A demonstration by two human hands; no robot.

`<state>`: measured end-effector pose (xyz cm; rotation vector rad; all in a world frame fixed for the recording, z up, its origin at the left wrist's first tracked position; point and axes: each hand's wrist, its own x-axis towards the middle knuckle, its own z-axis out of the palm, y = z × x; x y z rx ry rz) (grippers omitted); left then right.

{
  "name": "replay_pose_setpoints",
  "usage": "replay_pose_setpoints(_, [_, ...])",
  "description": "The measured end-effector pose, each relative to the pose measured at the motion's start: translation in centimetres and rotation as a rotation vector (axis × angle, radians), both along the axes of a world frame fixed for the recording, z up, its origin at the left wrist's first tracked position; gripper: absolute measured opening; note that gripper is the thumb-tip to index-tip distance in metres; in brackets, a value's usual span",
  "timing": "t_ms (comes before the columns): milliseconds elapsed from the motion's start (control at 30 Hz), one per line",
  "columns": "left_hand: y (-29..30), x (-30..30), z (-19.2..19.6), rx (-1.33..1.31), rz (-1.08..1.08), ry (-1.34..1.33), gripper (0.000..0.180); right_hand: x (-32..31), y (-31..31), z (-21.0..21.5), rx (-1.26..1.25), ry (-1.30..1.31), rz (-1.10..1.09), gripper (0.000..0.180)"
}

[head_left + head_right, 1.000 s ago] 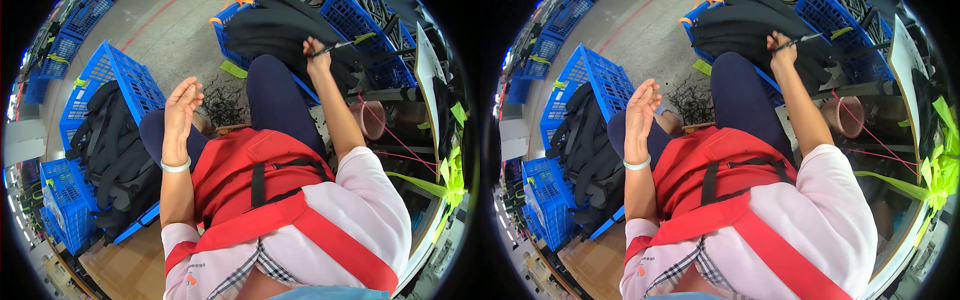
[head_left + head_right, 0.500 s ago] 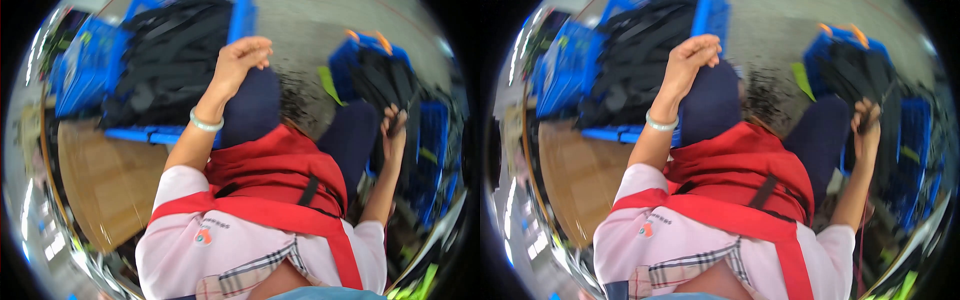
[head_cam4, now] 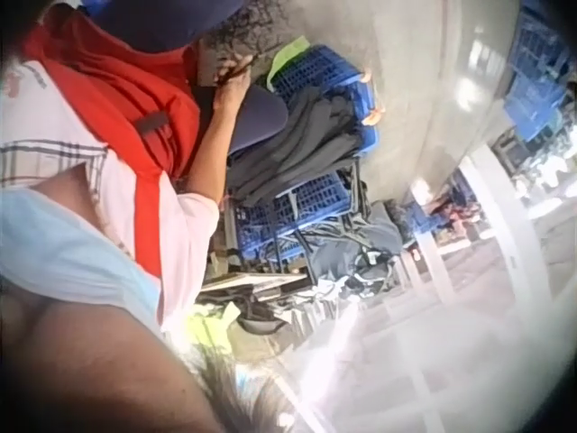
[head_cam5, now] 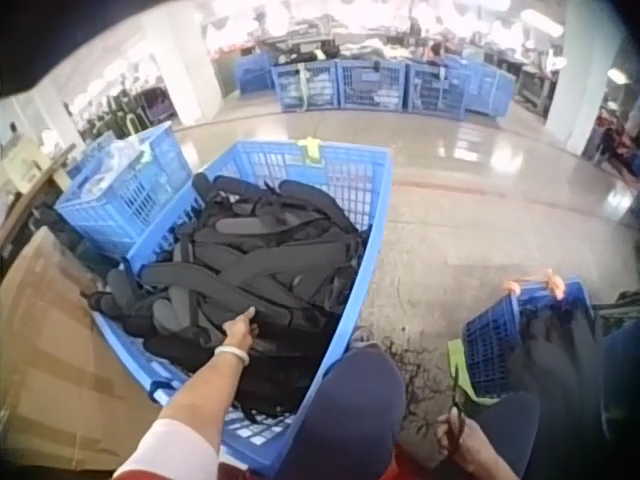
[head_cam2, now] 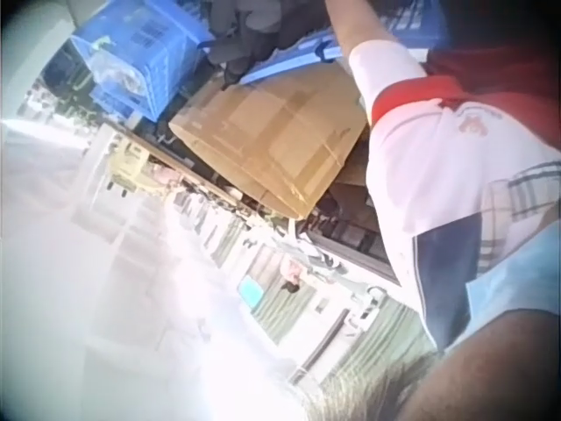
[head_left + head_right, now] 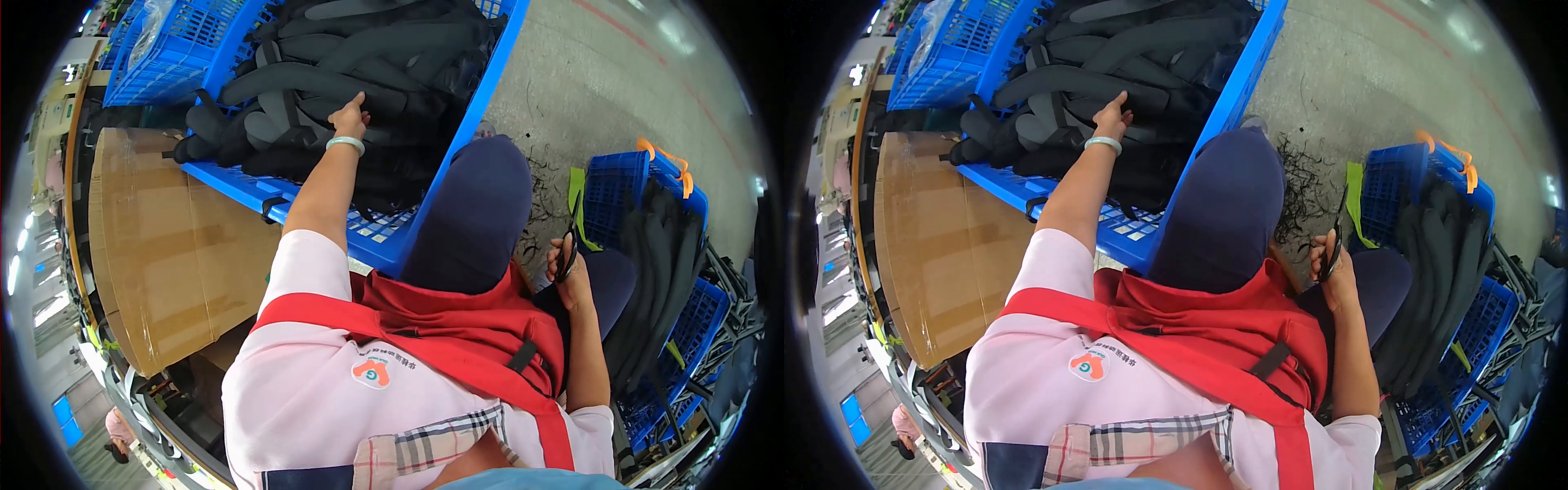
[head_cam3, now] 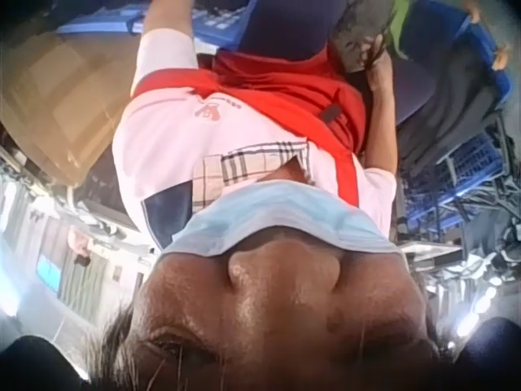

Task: Trimming excess material from black foam backpack strap components using scissors.

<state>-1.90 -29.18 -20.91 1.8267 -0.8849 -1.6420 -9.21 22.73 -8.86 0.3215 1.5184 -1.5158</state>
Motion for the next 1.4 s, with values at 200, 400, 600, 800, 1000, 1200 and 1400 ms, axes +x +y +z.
replay_pose_setpoints(200, [0.1,-3.1,0.3,-0.037,-0.285,0.230,0.074,-0.1,-0.7,0.2,0.012,0.063,0.002,0.053])
replay_pose_setpoints(400, [-1.3,-5.6,0.9,-0.083,0.127,0.138,0.071,0.9,-0.2,0.5,0.026,0.147,0.056,0.052])
replay_pose_setpoints(600, [-4.3,-4.4,6.1,0.143,0.021,0.711,0.024,1.0,0.6,1.4,0.030,0.233,0.007,0.047])
replay_pose_setpoints(800, [9.1,-3.0,18.3,0.073,-0.490,1.031,0.029,1.2,-0.2,2.9,0.180,0.375,0.125,0.022])
replay_pose_setpoints(1000, [18.9,4.0,23.9,0.091,-0.870,1.036,0.031,0.8,-5.4,9.6,-0.172,0.566,0.119,0.017])
replay_pose_setpoints(1200, [24.3,3.5,22.6,0.154,-0.954,1.107,0.029,3.0,-8.1,14.1,-0.354,0.563,0.087,0.016])
replay_pose_setpoints(1400, [28.9,2.4,23.1,0.217,-0.999,1.039,0.020,3.0,-6.5,13.0,-0.406,0.621,-0.043,0.018])
